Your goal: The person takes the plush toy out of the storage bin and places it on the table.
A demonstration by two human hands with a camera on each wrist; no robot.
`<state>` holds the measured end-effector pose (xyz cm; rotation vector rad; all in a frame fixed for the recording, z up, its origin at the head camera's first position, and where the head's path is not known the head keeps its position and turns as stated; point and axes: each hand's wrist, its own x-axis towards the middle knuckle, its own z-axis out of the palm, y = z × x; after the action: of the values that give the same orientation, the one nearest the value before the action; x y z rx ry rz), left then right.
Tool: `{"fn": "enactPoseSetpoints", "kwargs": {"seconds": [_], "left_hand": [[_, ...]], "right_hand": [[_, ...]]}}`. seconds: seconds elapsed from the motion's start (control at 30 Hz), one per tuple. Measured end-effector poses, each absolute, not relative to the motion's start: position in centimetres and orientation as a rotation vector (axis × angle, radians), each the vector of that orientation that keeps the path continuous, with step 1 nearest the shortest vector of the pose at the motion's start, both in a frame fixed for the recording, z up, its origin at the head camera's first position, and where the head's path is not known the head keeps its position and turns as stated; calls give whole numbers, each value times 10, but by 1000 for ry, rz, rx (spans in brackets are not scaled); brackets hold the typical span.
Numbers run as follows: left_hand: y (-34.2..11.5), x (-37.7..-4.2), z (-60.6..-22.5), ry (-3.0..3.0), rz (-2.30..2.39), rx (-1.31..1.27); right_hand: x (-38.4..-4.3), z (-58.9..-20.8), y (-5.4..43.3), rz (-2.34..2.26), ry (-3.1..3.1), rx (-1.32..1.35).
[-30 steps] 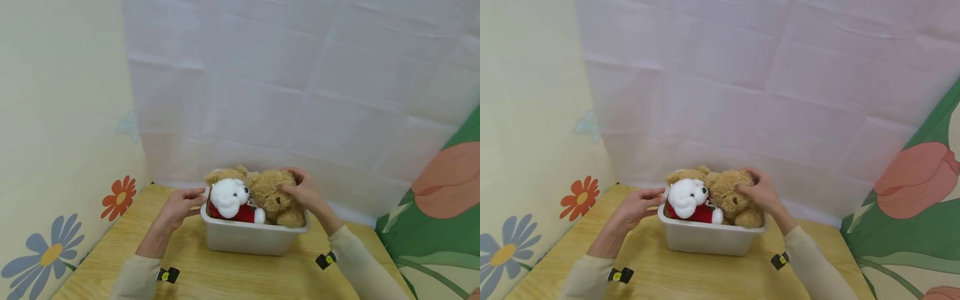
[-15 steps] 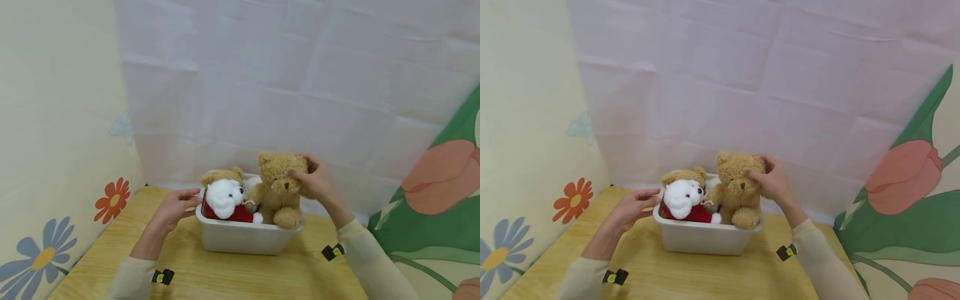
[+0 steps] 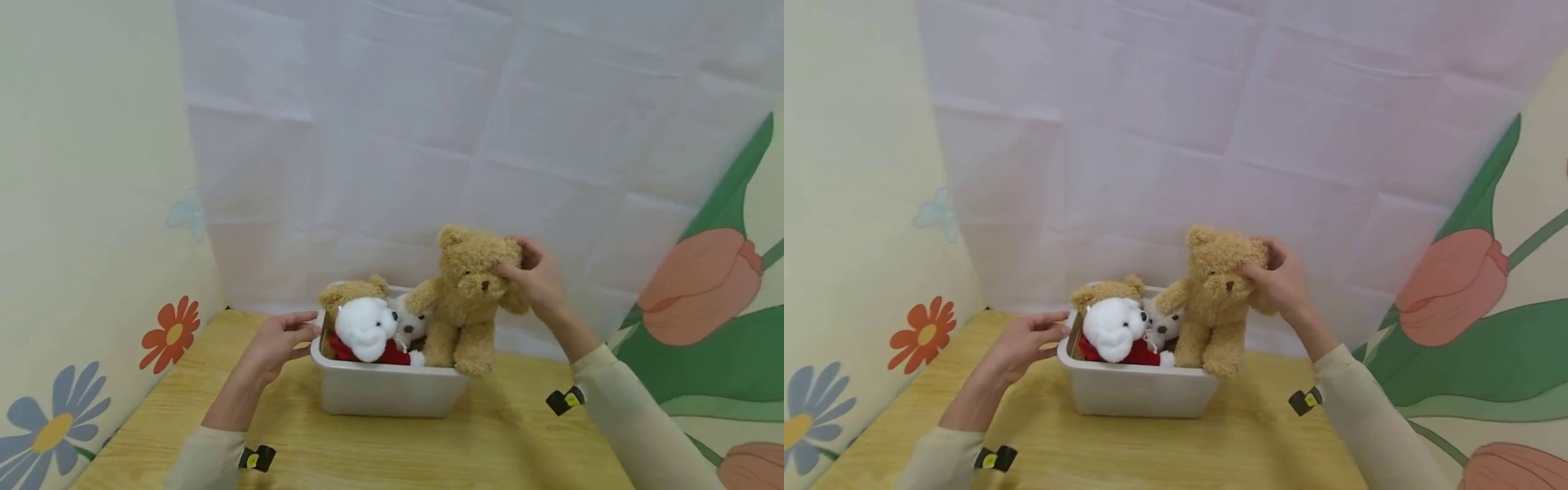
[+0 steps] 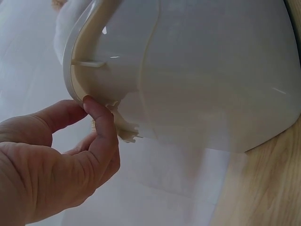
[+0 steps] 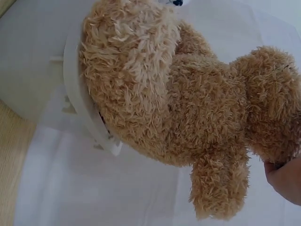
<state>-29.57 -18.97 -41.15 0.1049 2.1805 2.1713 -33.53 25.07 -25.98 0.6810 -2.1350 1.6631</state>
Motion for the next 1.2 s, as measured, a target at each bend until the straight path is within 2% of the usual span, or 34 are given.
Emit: {"fn": "enactPoseSetpoints", "kwargs": {"seconds": [0.57, 0.83, 1.2], "left_hand": [[-204, -286, -403, 2227, 2118, 152], [-209, -280, -398, 2259, 2115, 110], [-212, -269, -400, 2257, 2115, 70]], "right_hand": [[-324, -226, 289, 1833, -1976, 669], [-321, -222, 314, 1953, -1927, 694], [-319, -225, 356, 2187, -1840, 434]]}}
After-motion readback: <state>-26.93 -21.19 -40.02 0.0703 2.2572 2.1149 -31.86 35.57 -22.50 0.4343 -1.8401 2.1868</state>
